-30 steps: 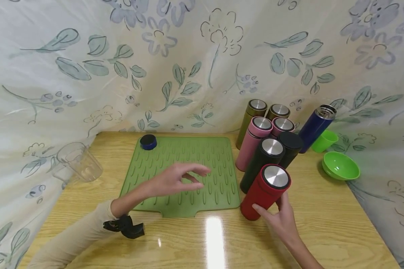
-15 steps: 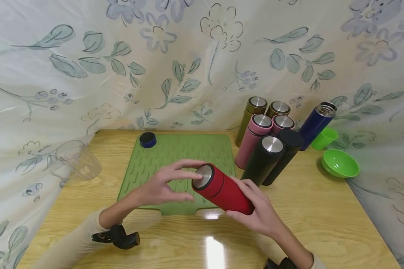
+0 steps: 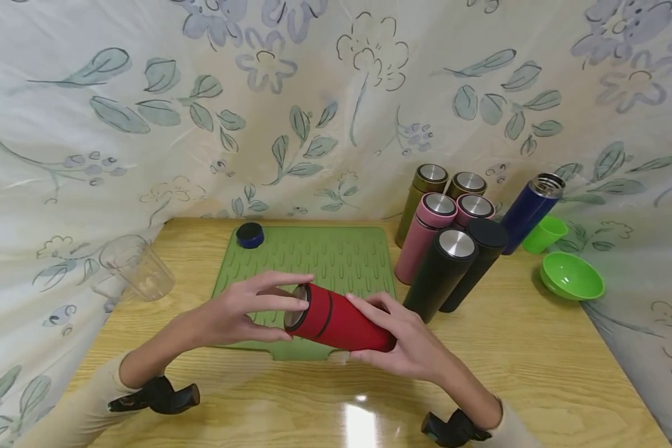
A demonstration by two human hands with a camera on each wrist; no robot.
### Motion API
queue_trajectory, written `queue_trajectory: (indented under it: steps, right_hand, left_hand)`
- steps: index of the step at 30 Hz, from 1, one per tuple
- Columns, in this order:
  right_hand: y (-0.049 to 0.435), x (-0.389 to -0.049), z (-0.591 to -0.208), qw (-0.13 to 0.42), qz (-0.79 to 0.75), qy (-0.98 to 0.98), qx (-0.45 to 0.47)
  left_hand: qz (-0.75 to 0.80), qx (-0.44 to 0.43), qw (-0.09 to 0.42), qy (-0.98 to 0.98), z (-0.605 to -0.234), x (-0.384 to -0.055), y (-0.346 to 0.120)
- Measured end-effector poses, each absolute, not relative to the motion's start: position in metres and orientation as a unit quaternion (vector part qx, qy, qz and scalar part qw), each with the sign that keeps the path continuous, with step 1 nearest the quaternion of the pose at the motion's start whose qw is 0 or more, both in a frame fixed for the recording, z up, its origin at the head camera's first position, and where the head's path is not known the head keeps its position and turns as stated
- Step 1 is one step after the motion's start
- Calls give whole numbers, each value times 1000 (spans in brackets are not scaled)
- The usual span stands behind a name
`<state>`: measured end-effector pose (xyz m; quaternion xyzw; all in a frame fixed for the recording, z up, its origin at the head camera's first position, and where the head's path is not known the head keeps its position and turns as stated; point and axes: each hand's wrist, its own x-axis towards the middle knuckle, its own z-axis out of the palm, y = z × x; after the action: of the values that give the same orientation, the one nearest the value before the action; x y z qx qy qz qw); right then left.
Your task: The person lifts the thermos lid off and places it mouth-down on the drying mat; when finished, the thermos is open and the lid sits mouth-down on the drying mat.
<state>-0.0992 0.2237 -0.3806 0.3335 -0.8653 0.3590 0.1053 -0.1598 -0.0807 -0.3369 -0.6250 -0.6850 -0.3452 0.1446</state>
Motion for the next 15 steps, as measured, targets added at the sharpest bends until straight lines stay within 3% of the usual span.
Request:
queue_trajectory:
  steps: [9, 15]
  right_hand:
    - [223, -105, -384, 44, 395, -856, 332]
    - [221, -109, -387, 35, 404, -846, 347]
  left_hand:
    - [-379, -622, 96, -679, -336, -163, -83]
    - [-376, -617, 74, -687, -334, -164, -85]
